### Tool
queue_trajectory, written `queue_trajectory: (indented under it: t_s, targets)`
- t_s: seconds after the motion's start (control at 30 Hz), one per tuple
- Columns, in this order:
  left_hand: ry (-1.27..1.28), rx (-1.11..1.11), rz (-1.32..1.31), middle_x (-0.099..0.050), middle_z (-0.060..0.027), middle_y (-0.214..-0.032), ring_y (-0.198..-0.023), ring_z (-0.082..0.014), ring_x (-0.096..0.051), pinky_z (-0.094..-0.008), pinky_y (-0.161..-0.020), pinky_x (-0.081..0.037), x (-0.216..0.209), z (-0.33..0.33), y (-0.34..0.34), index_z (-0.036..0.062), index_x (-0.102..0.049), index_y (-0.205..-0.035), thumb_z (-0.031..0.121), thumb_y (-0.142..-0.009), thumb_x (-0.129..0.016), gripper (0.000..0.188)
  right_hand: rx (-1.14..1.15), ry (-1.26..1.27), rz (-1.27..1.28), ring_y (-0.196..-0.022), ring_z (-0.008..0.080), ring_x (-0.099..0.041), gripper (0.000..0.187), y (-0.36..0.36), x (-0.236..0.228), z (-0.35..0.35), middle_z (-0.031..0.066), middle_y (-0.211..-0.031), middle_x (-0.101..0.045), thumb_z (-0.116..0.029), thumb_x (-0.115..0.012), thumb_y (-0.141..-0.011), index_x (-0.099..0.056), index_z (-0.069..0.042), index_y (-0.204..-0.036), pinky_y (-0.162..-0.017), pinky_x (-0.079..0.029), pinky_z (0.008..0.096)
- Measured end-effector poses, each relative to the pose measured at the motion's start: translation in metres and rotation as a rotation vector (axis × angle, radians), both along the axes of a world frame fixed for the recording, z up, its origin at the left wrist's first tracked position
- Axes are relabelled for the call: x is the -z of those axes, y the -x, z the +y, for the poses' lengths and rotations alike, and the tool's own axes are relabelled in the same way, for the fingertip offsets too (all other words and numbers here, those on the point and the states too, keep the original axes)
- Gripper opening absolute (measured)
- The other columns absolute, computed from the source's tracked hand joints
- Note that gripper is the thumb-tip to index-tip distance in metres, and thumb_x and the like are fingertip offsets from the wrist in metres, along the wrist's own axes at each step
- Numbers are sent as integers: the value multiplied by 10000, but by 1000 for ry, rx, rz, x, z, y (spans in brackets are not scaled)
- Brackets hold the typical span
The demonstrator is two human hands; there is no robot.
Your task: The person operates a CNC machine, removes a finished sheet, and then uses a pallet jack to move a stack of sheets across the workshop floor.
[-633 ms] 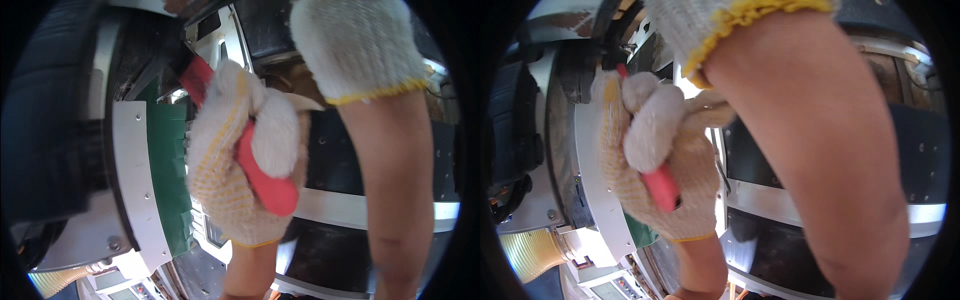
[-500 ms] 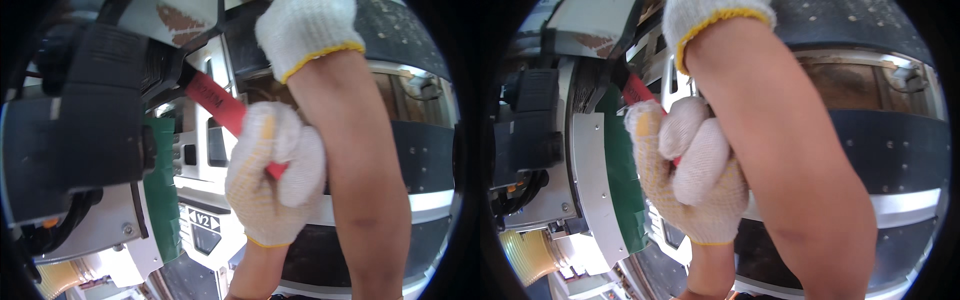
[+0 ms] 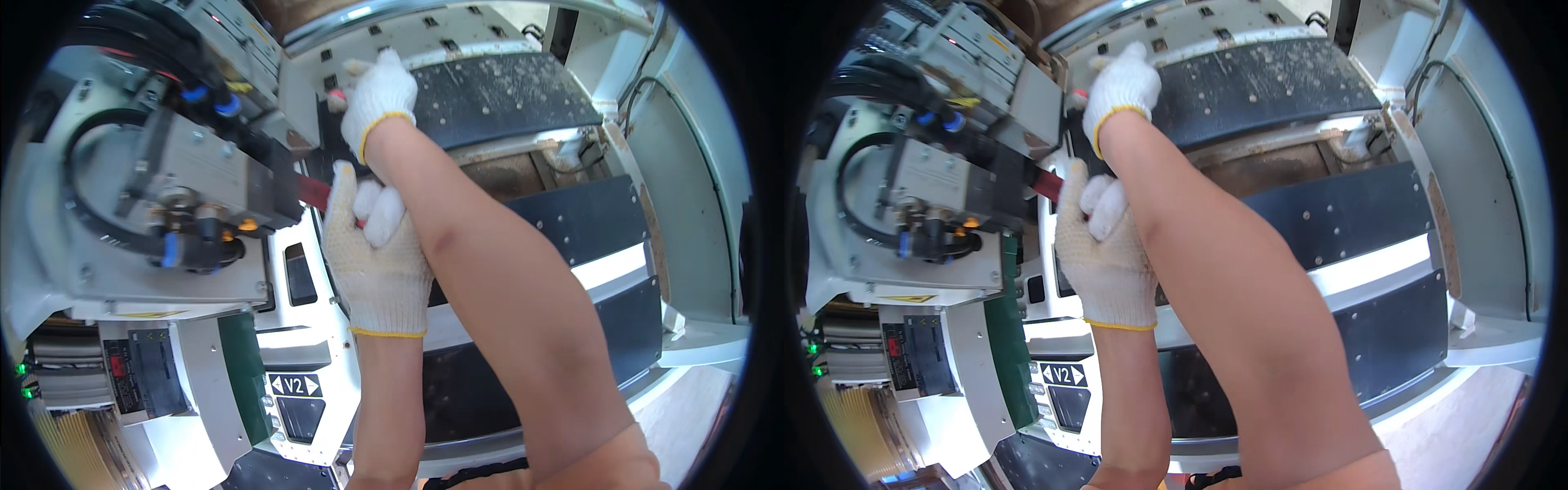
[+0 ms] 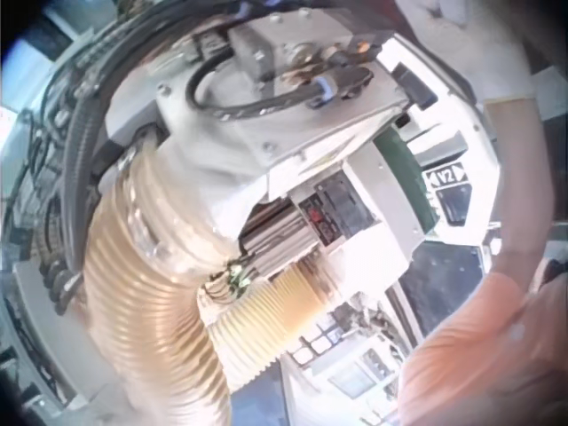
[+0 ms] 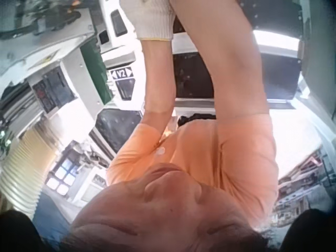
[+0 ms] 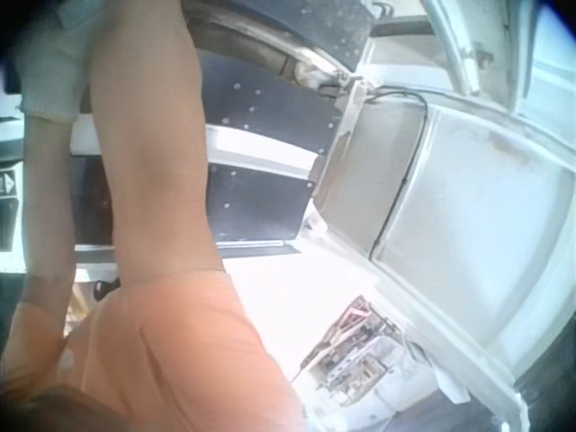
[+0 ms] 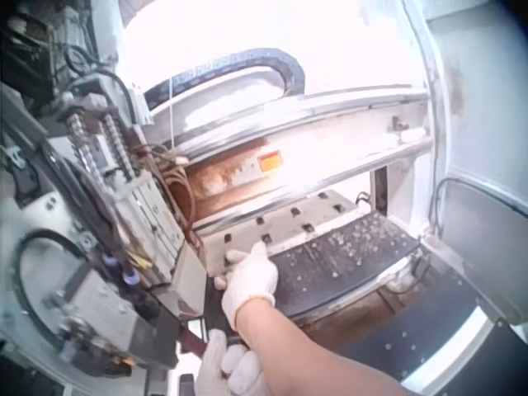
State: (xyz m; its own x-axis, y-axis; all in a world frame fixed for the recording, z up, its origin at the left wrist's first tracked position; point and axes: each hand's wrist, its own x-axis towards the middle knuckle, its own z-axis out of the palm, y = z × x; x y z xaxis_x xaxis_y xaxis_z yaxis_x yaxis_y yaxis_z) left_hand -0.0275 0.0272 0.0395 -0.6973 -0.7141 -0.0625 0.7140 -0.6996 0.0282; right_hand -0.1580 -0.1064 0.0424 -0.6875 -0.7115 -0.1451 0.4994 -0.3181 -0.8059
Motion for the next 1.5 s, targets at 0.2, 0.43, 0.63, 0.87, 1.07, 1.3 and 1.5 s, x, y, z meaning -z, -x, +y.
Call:
queue_trajectory:
  t_s: [0.2, 0.43, 0.63, 0.87, 1.07, 1.3, 1.5]
  targets:
    - [198, -204, -506, -419, 20, -706, -600, -139, -463, -315, -684, -491, -6, 16, -32, 133, -563, -836, 225, -1088, -583, 269, 97, 61, -596, -761, 233, -627, 398, 15, -13, -26, 107, -971, -705, -415, -464, -1079, -669, -76, -1041, -636, -542, 435]
    - [451, -163, -1190, -468, 17, -753, -626, -102, -481, -305, -615, -511, 31, 56, -116, 1, -649, -977, 215, -1031, -696, 226, 9, 6, 154, -872, 307, -696, 407, 31, -16, -66, 161, -1109, -723, -383, -478, -1081, -687, -45, -1167, -760, -569, 478]
    - [83, 758, -1300, -456, 33, -655, -501, -74, -371, -267, -495, -237, 55, 109, -127, -19, -731, -1009, 357, -1056, -684, 381, -49, 175, -179, -715, 261, -627, 366, 52, 7, -64, 132, -1060, -736, -388, -535, -1077, -687, -62, -1140, -665, -508, 404]
    - [1453, -133, -2441, -731, -213, -1073, -1026, -384, -698, -519, -1002, -505, 42, 18, -117, 5, -701, -1118, 227, -1063, -570, 264, -93, 461, -206, -516, 154, -423, 484, 31, 13, -56, 28, -685, -483, -501, -428, -1144, -566, -112, -893, -500, -385, 303]
    - [759, -319, -673, -491, -264, -1514, -1404, -342, -532, -639, -1163, -389, 76, -178, -73, -5, -462, -1477, 287, -1057, -599, 530, -196, 514, -191, -674, 233, -562, 370, 43, 21, -57, 94, -863, -672, -352, -426, -1124, -639, -94, -966, -611, -501, 381]
    - [655, 56, 160, -676, -108, -1337, -1249, -177, -638, -362, -1195, -408, 89, -207, -58, -18, -605, -1316, 211, -1077, -624, 332, -240, 605, -179, -792, 244, -636, 273, 19, 31, -84, 54, -1007, -741, -285, -490, -1077, -686, -106, -1011, -708, -536, 398]
    - [444, 147, 53, -662, 15, -871, -764, -108, -655, -299, -894, -520, 73, -217, -64, 132, -627, -1040, 135, -1041, -633, 8, -256, 625, -282, -783, 242, -634, 275, -18, 28, -88, 59, -993, -737, -283, -493, -1076, -686, -100, -1008, -700, -533, 398]
